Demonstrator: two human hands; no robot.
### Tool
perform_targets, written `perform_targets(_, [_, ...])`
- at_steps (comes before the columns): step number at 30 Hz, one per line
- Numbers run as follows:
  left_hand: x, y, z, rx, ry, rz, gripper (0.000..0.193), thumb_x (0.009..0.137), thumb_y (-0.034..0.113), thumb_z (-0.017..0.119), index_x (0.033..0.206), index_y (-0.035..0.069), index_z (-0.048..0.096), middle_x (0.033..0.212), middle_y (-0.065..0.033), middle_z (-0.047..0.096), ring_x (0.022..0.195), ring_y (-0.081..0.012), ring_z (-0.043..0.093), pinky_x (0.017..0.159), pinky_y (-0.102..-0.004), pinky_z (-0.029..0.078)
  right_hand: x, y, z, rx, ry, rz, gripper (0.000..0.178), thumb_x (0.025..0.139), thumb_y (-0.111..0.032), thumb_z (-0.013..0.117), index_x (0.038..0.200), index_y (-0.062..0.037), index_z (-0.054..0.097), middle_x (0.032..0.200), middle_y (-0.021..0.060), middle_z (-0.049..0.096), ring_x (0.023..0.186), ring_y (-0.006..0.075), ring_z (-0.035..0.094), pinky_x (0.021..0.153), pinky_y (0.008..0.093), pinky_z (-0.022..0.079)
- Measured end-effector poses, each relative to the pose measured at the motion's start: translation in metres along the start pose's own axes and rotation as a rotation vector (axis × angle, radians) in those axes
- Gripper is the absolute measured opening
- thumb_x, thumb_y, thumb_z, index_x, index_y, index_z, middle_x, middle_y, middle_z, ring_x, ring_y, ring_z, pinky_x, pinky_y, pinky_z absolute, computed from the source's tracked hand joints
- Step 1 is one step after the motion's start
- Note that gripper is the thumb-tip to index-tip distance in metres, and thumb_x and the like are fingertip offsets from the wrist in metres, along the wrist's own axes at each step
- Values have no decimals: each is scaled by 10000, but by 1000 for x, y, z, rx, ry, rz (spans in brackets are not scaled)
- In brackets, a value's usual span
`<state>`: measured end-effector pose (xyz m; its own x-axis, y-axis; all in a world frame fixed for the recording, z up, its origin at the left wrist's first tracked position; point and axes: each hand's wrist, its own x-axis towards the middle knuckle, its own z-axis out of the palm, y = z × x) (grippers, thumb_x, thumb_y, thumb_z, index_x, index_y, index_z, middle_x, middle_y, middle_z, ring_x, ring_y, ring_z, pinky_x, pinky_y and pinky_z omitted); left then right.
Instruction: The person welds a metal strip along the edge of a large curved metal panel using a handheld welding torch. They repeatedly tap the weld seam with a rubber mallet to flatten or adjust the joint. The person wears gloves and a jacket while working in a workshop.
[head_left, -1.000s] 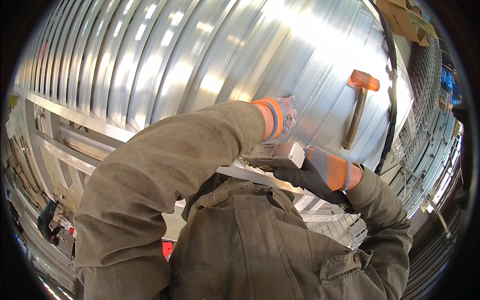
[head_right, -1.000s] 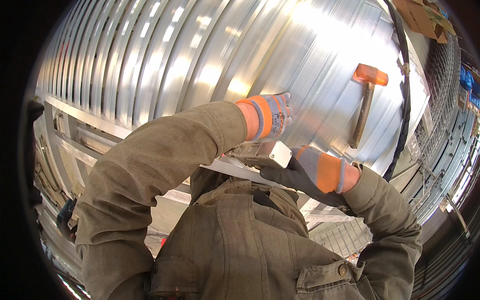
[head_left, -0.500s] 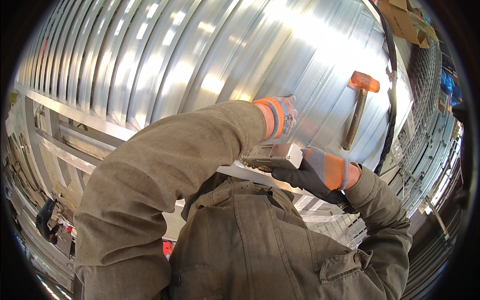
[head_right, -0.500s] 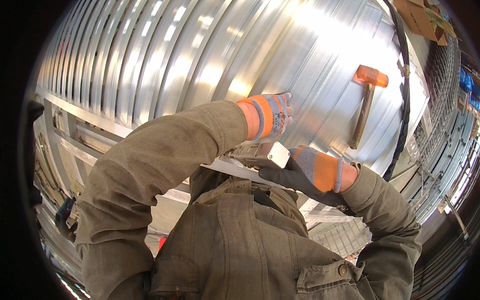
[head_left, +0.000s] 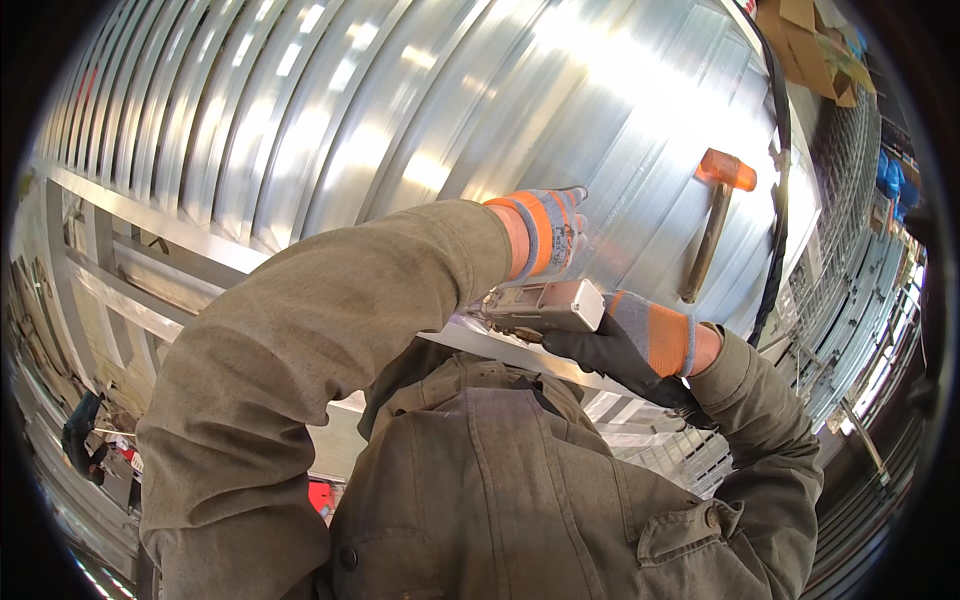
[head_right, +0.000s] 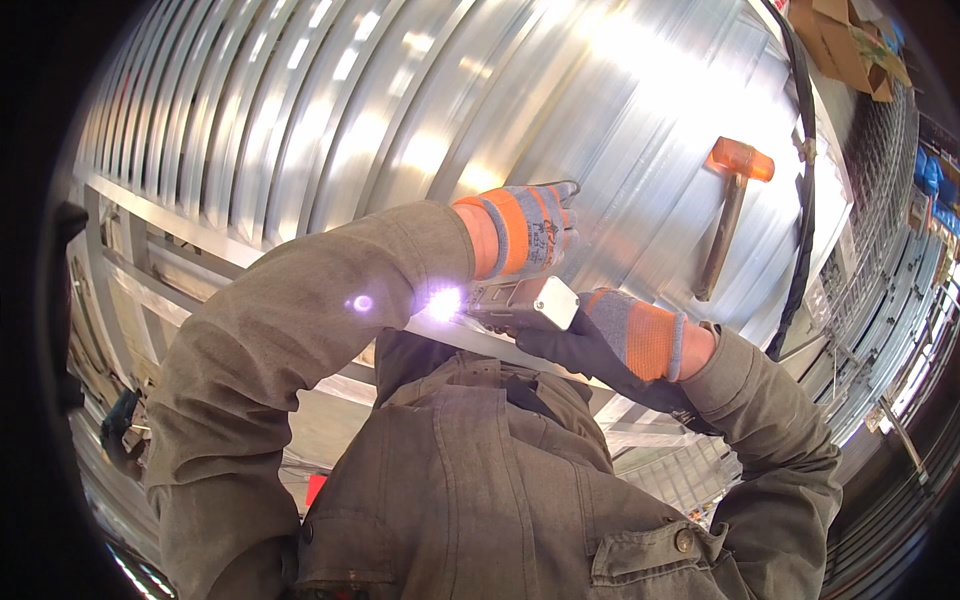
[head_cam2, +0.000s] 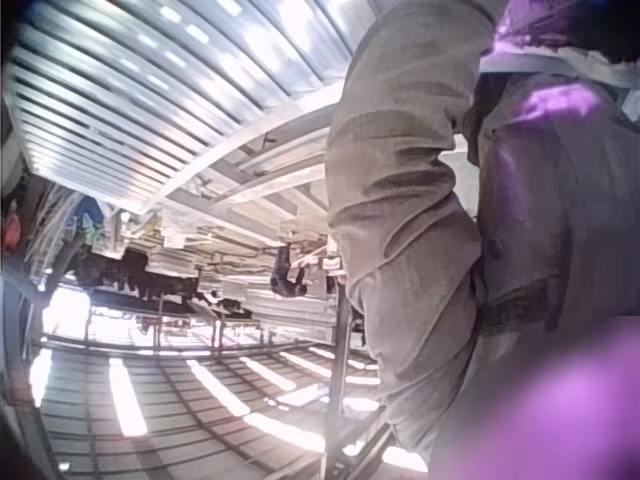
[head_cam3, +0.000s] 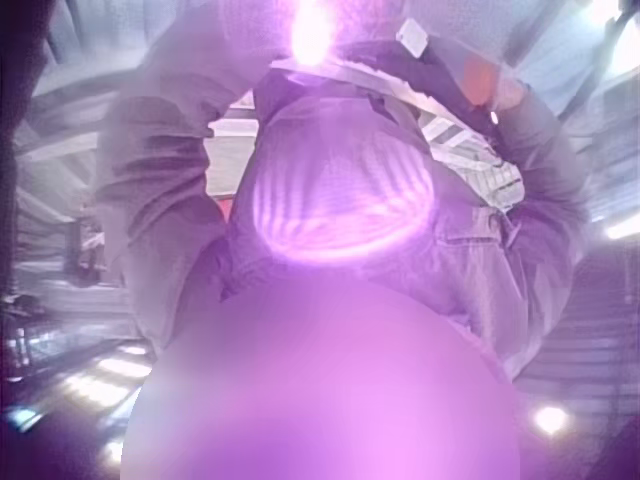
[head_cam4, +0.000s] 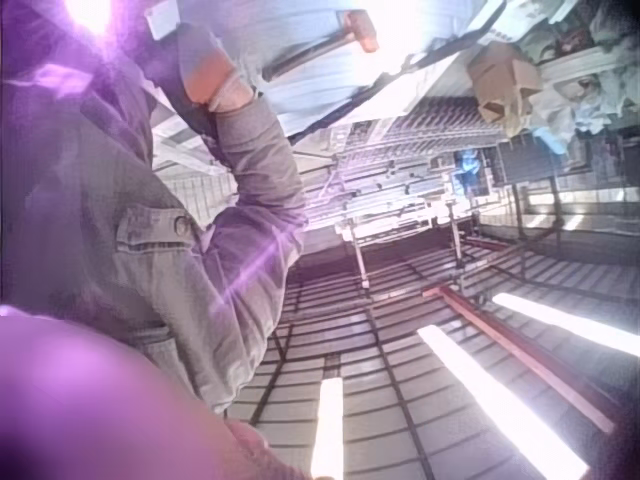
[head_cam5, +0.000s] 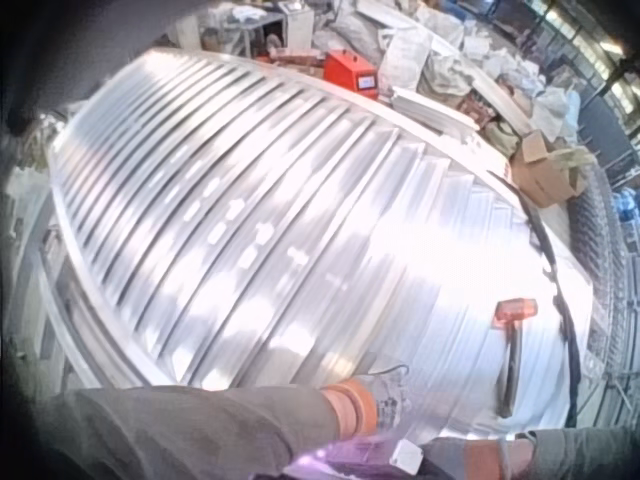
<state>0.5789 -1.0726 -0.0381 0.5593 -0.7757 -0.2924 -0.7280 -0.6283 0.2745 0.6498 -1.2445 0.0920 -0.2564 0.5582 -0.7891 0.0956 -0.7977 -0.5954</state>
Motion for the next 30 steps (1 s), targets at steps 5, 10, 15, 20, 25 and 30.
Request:
perform_targets(5, [-17,-1,0,-42,19,-3,273,1044,250,784,1317,234,796,1569,34,715,1454,-238,666,1404,-520,370,-5,-4,-2,25,-1,73,521,1225,-480,594,1644,-178,666,956,71,742,818,178,659,784,407,570])
perform_targets(10, [-57,-25,8,-74,573,-330,158,1028,154,732,1171,181,795,1429,-59,769,1325,-312,735,1182,-455,579,-7,-8,-5,-55,-9,21,536,1222,-484,600,1665,-186,647,944,60,731,800,170,646,751,394,558])
perform_targets(15, [-182,-49,38,-195,1058,-851,499,960,201,933,1416,91,766,1505,-157,733,1381,-384,699,1176,-489,575,-9,-9,-5,9,-5,62,543,1214,-482,619,1667,-183,645,917,59,728,780,155,648,719,375,549])
perform_targets(20, [-331,-46,87,-50,1332,-1480,466,1057,291,904,1442,64,769,1431,-108,777,1319,-273,730,1129,-402,581,-11,-7,-10,-19,-40,167,548,1209,-468,641,1656,-151,647,927,59,733,789,139,658,715,364,553])
perform_targets(25, [-424,2,153,-445,1734,-1826,448,1149,357,781,1443,19,760,1275,-62,771,1104,-176,700,978,-359,568,-12,-5,-8,85,-11,71,543,1197,-412,682,1643,-103,658,956,54,736,797,115,627,708,346,541])
perform_targets(30, [-465,24,230,-654,1762,-2106,584,1137,549,741,1399,29,781,1244,-68,792,1074,-184,706,929,-346,560,-16,-1,-6,81,12,70,542,1192,-388,702,1641,-88,662,973,39,730,793,108,603,707,340,533])
